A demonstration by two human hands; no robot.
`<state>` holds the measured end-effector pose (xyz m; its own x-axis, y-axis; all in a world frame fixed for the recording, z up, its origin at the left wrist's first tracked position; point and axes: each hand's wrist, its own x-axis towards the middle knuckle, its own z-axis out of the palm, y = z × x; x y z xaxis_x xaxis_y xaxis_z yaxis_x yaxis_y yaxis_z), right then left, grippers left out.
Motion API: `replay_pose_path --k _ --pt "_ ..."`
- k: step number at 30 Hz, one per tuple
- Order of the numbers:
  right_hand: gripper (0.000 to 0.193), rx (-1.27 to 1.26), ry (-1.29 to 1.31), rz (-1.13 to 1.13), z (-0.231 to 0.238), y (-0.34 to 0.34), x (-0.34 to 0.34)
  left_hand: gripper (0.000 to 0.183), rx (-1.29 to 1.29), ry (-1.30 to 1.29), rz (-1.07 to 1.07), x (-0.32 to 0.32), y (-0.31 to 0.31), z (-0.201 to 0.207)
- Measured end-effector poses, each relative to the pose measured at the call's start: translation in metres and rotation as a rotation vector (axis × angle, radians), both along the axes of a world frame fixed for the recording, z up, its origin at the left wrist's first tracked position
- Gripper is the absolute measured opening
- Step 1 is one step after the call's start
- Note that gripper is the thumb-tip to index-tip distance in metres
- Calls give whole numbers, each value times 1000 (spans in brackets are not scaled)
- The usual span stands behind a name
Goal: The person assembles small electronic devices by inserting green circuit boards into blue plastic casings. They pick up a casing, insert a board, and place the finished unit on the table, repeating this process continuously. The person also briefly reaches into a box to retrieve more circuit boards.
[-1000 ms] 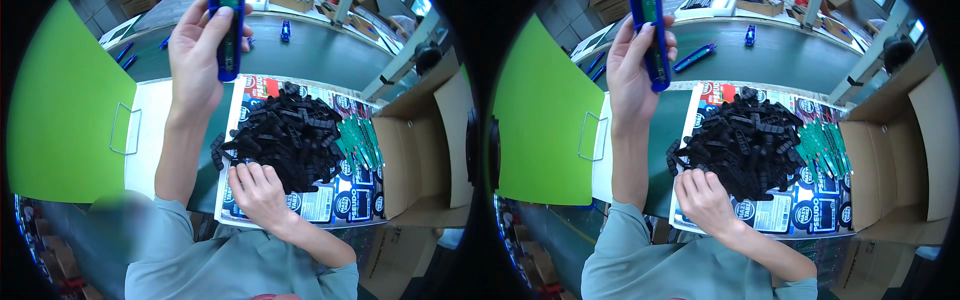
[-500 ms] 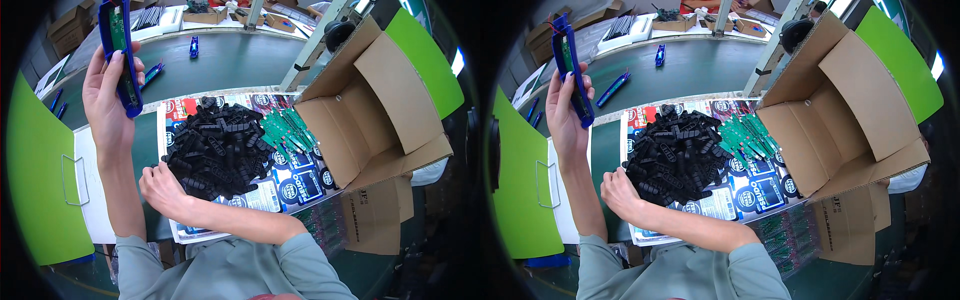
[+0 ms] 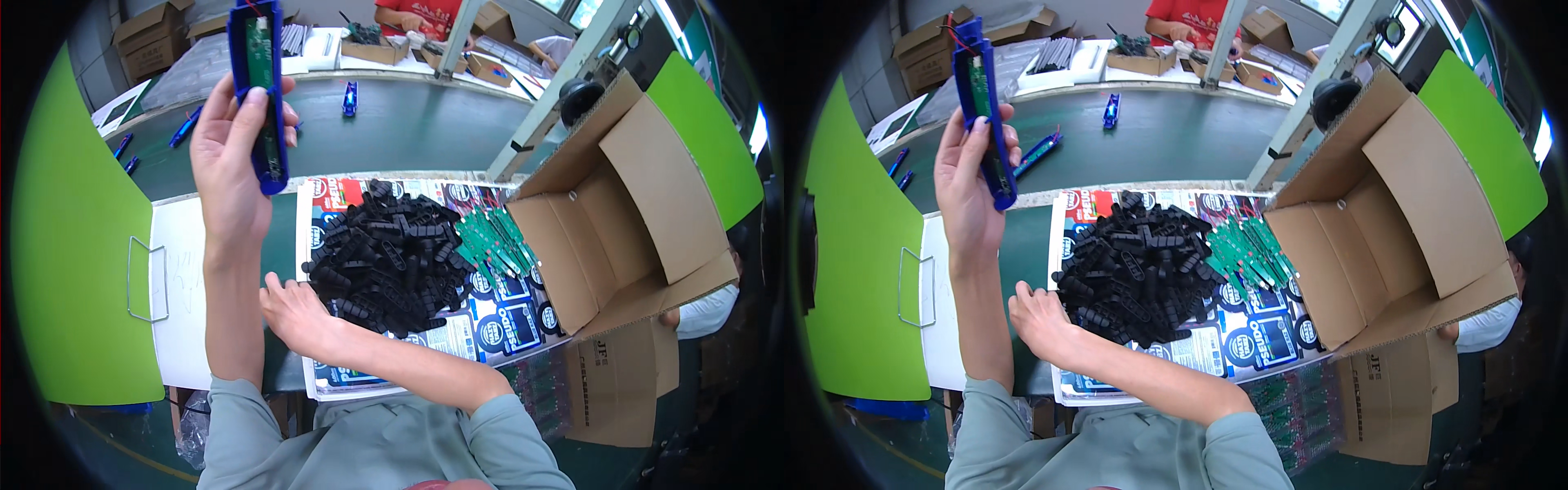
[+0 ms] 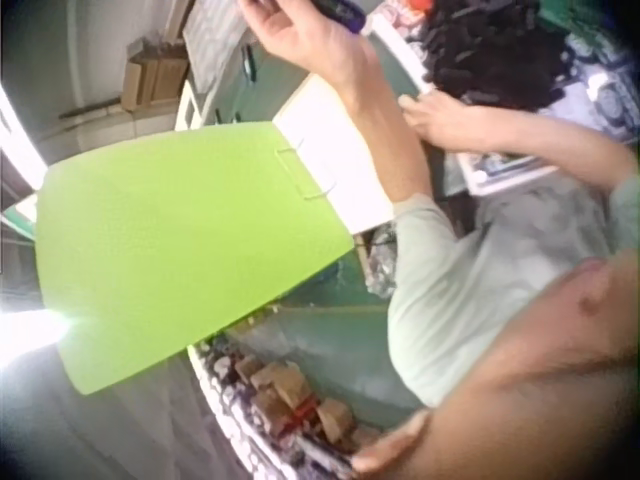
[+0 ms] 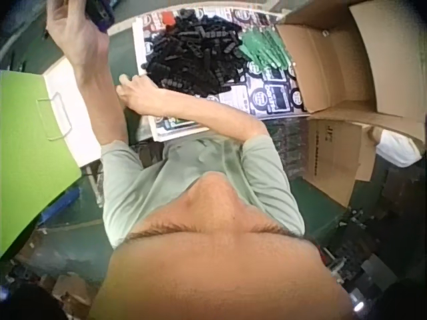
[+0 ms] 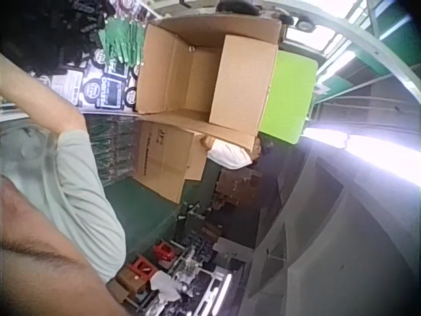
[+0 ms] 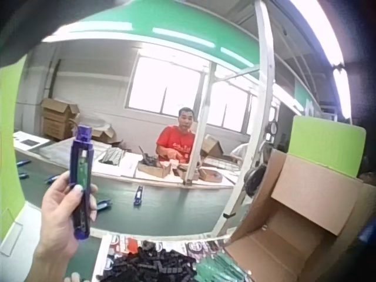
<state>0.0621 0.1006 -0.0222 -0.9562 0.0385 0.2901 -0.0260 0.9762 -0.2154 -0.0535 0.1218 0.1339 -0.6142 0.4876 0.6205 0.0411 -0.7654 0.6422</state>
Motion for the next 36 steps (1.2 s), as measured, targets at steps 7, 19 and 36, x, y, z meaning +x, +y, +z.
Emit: replay_pose_path --k 7,19,36 --pt "33 -316 -114 80 18 12 5 32 46 -40 33 -7 -5 4" --pt "28 -404 -28 137 35 16 29 35 -18 -46 38 -1 4 1" --pt "25 -292 376 -386 19 135 215 34 -295 -22 27 17 43 -31"
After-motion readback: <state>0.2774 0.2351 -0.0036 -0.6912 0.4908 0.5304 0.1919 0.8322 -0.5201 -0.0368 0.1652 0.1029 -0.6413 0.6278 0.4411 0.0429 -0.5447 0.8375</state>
